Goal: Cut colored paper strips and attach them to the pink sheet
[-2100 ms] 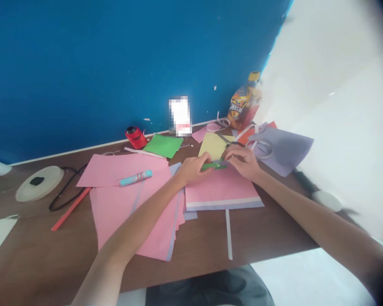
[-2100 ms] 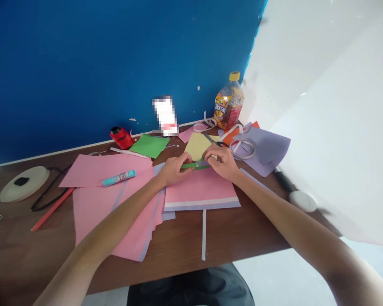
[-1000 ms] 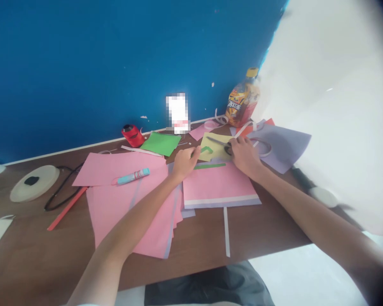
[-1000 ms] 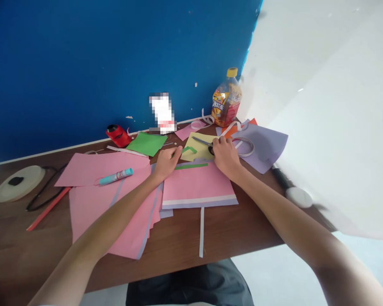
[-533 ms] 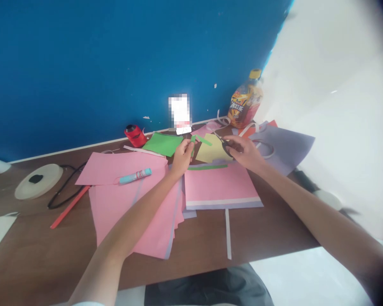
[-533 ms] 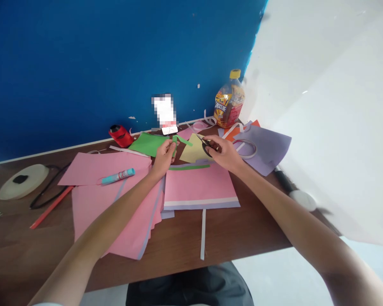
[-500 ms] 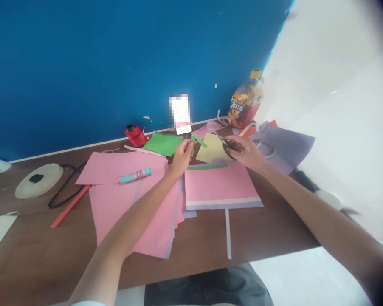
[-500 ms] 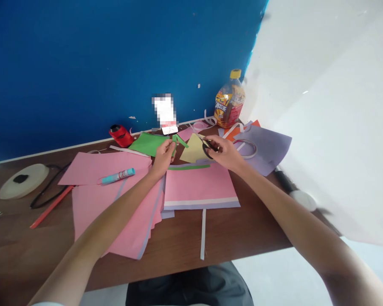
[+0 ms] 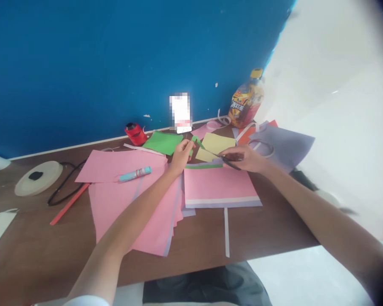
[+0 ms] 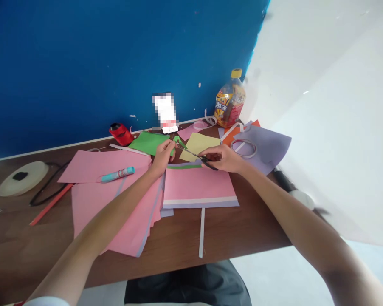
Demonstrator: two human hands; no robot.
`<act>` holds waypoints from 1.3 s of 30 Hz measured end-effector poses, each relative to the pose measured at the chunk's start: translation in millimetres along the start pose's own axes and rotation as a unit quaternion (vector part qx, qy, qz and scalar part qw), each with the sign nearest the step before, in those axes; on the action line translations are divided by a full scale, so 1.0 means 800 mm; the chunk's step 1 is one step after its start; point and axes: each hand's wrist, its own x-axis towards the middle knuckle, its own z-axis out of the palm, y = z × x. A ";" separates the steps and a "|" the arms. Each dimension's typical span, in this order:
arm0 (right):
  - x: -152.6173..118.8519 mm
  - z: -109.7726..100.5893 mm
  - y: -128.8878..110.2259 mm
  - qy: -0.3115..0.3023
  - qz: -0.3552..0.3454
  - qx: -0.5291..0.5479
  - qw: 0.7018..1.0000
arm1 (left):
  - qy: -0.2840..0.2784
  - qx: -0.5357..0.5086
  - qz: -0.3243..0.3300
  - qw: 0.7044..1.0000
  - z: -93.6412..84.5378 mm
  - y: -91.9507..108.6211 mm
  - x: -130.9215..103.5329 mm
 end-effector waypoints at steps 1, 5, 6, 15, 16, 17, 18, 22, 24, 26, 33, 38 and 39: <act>0.001 0.003 0.001 0.002 0.003 -0.008 1.000 | -0.003 0.003 0.000 1.000 0.000 0.001 0.000; 0.005 0.009 0.004 0.021 0.008 -0.019 1.000 | -0.029 0.023 0.015 0.999 -0.001 0.003 -0.002; 0.005 0.010 0.004 0.025 0.008 -0.018 0.999 | -0.038 0.027 0.020 0.999 -0.001 0.004 -0.003; 0.006 0.010 0.010 0.044 0.011 -0.016 0.999 | -0.031 0.021 0.015 0.999 -0.001 0.005 -0.003; 0.006 0.010 0.012 0.046 0.010 -0.015 0.999 | -0.035 0.021 0.016 0.999 -0.001 0.005 -0.003; 0.006 0.009 0.015 0.050 0.009 -0.014 0.999 | -0.042 0.020 0.017 0.999 -0.001 0.005 -0.003; 0.007 0.009 0.016 0.050 0.009 -0.012 0.999 | -0.050 0.020 0.018 0.998 -0.001 0.005 -0.003; 0.007 0.009 0.017 0.048 0.009 -0.008 0.999 | -0.086 0.014 0.018 0.996 0.000 0.004 -0.003; 0.006 0.010 0.015 0.046 0.011 -0.009 0.999 | -0.096 0.015 0.021 0.995 0.000 0.003 -0.002; 0.006 0.011 0.012 0.047 0.013 -0.011 0.999 | -0.100 0.016 0.020 0.995 0.000 0.002 -0.001; 0.010 0.007 0.017 0.129 0.015 -0.046 0.990 | -0.094 0.001 0.007 0.996 -0.001 0.003 -0.003; 0.014 -0.010 0.030 0.270 0.045 -0.277 0.921 | -0.087 0.008 0.036 0.995 -0.001 0.002 -0.001; 0.013 -0.013 0.032 0.281 0.064 -0.326 0.901 | -0.087 0.013 0.046 0.995 -0.001 0.001 -0.001</act>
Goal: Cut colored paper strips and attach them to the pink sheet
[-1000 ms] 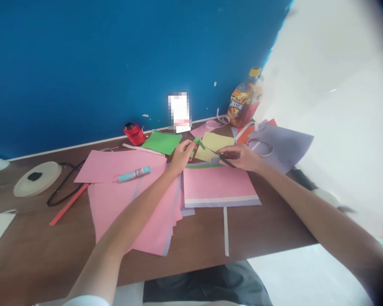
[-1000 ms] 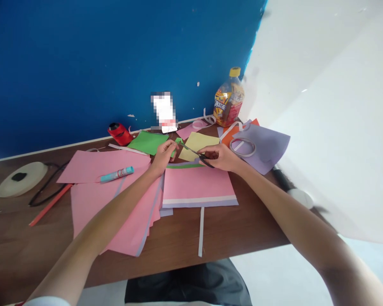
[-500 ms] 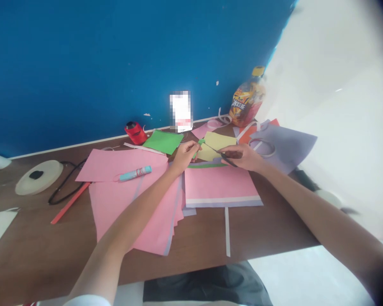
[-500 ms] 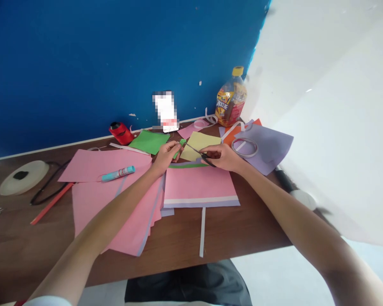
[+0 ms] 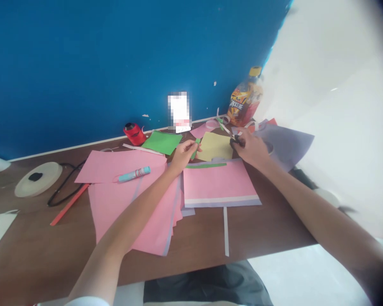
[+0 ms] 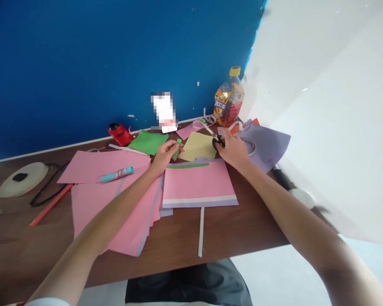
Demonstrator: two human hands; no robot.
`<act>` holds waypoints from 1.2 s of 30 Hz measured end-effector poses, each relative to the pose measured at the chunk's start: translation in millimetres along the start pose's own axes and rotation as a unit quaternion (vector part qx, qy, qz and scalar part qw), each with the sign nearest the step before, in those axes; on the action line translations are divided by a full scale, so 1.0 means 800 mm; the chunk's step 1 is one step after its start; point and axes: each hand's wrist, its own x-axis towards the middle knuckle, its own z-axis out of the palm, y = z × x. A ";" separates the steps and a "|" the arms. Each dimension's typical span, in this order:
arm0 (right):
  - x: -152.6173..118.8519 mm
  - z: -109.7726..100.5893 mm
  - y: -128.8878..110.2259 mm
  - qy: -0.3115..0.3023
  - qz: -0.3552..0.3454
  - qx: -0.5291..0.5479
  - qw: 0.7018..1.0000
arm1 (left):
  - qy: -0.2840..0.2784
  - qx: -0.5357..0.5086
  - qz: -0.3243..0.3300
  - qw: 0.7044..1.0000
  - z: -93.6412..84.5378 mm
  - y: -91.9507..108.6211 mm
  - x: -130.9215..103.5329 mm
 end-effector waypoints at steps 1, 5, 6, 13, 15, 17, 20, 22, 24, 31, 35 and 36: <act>0.001 -0.001 0.003 0.005 0.009 -0.048 0.999 | 0.001 0.006 0.006 1.000 0.000 -0.001 0.000; -0.002 -0.007 0.005 -0.021 -0.004 -0.175 0.984 | 0.014 0.010 -0.012 1.000 0.000 -0.004 0.000; -0.003 -0.008 0.003 -0.034 -0.021 -0.190 0.981 | 0.018 0.007 -0.017 1.000 0.000 -0.004 0.000; -0.011 -0.012 -0.013 -0.041 -0.099 -0.208 0.972 | 0.005 0.036 -0.016 0.999 0.002 0.000 -0.001; -0.012 -0.010 -0.018 -0.004 -0.105 -0.149 0.983 | -0.017 0.062 -0.017 0.998 0.002 0.002 -0.003; -0.014 -0.006 -0.024 -0.012 -0.125 -0.035 0.991 | -0.038 0.089 -0.012 0.995 0.003 0.004 -0.005; -0.020 0.000 -0.037 -0.111 -0.159 0.140 0.971 | -0.056 0.135 0.008 0.989 0.007 0.011 -0.008; -0.025 0.003 -0.049 -0.154 -0.149 0.197 0.957 | -0.070 0.170 0.026 0.983 0.010 0.016 -0.011; -0.030 0.005 -0.060 -0.169 -0.144 0.221 0.950 | -0.090 0.207 0.044 0.973 0.013 0.022 -0.012; -0.031 0.003 -0.060 -0.094 -0.091 0.228 0.965 | -0.123 0.354 0.093 0.922 0.016 0.031 -0.015; -0.017 0.001 -0.034 -0.014 0.040 0.299 0.953 | -0.198 0.409 0.138 0.880 0.012 0.034 -0.014; -0.014 0.001 -0.029 -0.009 0.061 0.324 0.944 | -0.228 0.410 0.128 0.874 0.010 0.034 -0.013</act>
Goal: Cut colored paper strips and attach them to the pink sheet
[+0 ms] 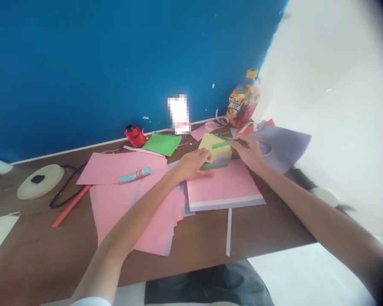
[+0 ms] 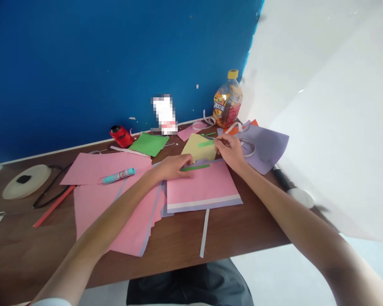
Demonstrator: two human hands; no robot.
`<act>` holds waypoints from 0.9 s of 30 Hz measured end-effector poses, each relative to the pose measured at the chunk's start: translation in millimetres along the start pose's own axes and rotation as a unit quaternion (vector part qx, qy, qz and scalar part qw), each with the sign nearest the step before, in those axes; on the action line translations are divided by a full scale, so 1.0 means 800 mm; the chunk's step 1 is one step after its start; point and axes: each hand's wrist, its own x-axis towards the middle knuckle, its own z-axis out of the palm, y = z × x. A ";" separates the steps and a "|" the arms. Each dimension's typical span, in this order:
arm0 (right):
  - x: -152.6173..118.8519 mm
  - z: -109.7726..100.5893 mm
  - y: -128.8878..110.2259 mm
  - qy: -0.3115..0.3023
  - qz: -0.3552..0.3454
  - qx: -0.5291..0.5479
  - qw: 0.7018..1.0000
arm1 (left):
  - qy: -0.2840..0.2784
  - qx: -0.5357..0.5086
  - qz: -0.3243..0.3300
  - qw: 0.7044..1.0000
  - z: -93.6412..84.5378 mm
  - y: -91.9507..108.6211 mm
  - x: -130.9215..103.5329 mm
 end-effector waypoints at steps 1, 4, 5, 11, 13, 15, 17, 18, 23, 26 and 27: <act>0.003 -0.003 0.003 0.013 0.009 0.019 1.000 | -0.029 -0.008 -0.004 1.000 -0.002 -0.003 -0.001; 0.006 -0.007 0.005 0.035 0.022 0.042 0.998 | -0.069 -0.035 -0.039 0.996 -0.008 -0.017 -0.003; 0.005 -0.007 0.003 0.039 0.029 0.043 0.998 | -0.063 -0.041 -0.050 0.996 -0.011 -0.023 -0.004; -0.003 -0.002 -0.013 0.000 0.133 0.073 0.988 | -0.055 -0.078 -0.110 0.989 -0.036 -0.045 -0.012; -0.004 0.000 -0.016 -0.016 0.158 0.082 0.984 | -0.068 -0.082 -0.126 0.986 -0.045 -0.047 -0.017; -0.006 0.003 -0.017 -0.026 0.175 0.081 0.981 | -0.088 -0.074 -0.146 0.983 -0.052 -0.049 -0.022; -0.006 0.006 -0.017 -0.039 0.193 0.084 0.977 | -0.115 -0.061 -0.171 0.977 -0.058 -0.049 -0.025; -0.006 0.006 -0.017 -0.046 0.201 0.090 0.974 | -0.119 -0.055 -0.182 0.974 -0.059 -0.048 -0.026; -0.008 0.008 -0.018 -0.061 0.202 0.131 0.969 | 0.007 -0.039 -0.164 0.986 -0.042 -0.025 -0.018; -0.012 0.013 -0.017 -0.069 0.205 0.133 0.967 | 0.064 -0.039 -0.126 0.989 -0.020 -0.012 -0.009; -0.013 0.014 -0.017 -0.072 0.205 0.131 0.967 | 0.067 -0.026 -0.115 0.991 -0.013 -0.010 -0.007</act>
